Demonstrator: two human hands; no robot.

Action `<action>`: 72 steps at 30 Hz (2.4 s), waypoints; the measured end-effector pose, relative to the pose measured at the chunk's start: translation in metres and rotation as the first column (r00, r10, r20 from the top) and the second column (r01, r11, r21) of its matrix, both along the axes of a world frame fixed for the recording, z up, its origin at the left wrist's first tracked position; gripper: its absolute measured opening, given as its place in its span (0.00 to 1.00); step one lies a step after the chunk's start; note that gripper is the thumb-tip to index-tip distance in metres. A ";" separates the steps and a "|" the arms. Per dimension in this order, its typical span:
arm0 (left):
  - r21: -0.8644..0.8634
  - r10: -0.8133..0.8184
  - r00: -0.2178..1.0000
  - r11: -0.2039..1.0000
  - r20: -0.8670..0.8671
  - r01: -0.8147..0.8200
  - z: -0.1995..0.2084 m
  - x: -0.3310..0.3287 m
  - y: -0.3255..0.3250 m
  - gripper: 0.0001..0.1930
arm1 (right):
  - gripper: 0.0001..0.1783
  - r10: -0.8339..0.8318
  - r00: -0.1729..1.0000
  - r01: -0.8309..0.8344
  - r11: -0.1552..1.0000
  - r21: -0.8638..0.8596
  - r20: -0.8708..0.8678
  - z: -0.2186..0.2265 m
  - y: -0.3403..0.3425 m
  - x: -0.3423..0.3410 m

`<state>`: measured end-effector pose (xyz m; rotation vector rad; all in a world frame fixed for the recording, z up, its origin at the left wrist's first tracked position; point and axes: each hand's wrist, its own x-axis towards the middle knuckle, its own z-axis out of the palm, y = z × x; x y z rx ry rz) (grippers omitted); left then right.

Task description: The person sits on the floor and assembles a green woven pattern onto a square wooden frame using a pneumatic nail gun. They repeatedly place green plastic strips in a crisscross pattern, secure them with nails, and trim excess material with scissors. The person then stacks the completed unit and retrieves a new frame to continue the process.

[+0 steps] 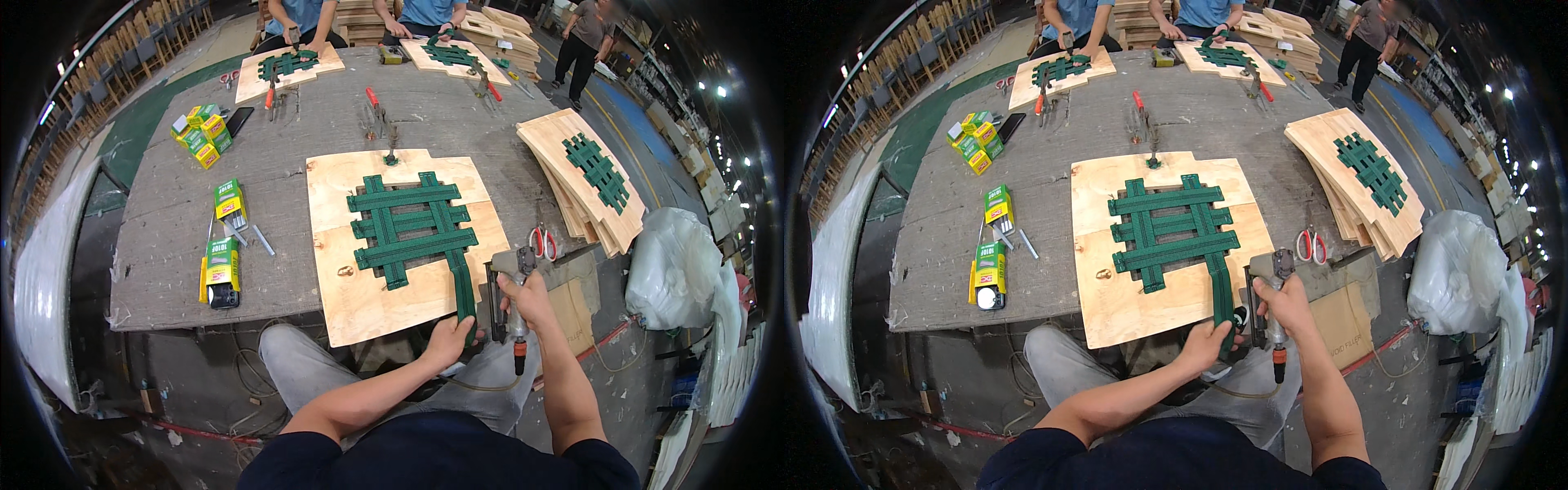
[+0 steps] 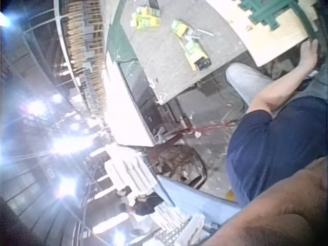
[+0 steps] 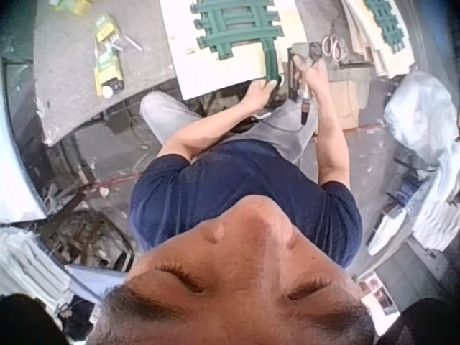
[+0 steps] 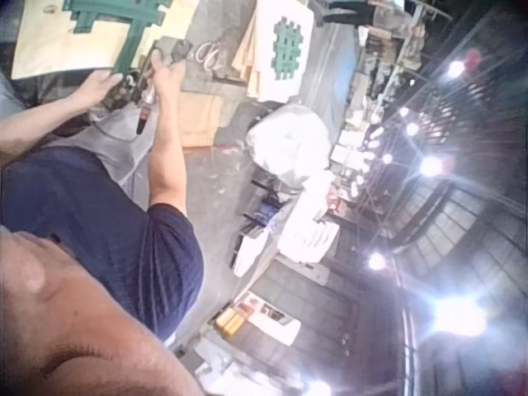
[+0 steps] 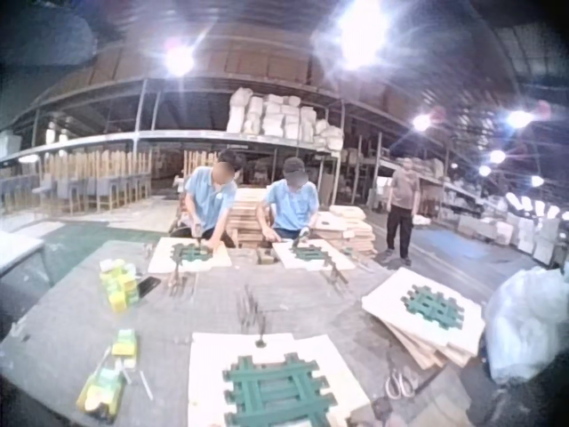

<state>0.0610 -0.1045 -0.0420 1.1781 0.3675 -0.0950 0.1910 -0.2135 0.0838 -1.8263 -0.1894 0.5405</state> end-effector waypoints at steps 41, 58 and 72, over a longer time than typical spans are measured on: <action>0.205 0.044 0.995 0.979 -0.093 -0.025 0.060 0.111 0.126 0.22 | 0.17 -0.031 0.958 0.044 0.998 0.036 -0.285 -0.029 0.010 0.068; -0.049 -0.025 0.989 0.999 -0.145 0.018 0.056 0.028 0.063 0.17 | 0.53 0.096 0.959 0.096 0.773 -0.628 0.266 -0.051 0.030 0.205; -0.036 0.139 0.985 0.989 -0.099 -0.144 0.095 0.104 0.097 0.17 | 0.32 0.186 0.915 0.153 0.663 -0.733 0.359 -0.043 -0.098 0.199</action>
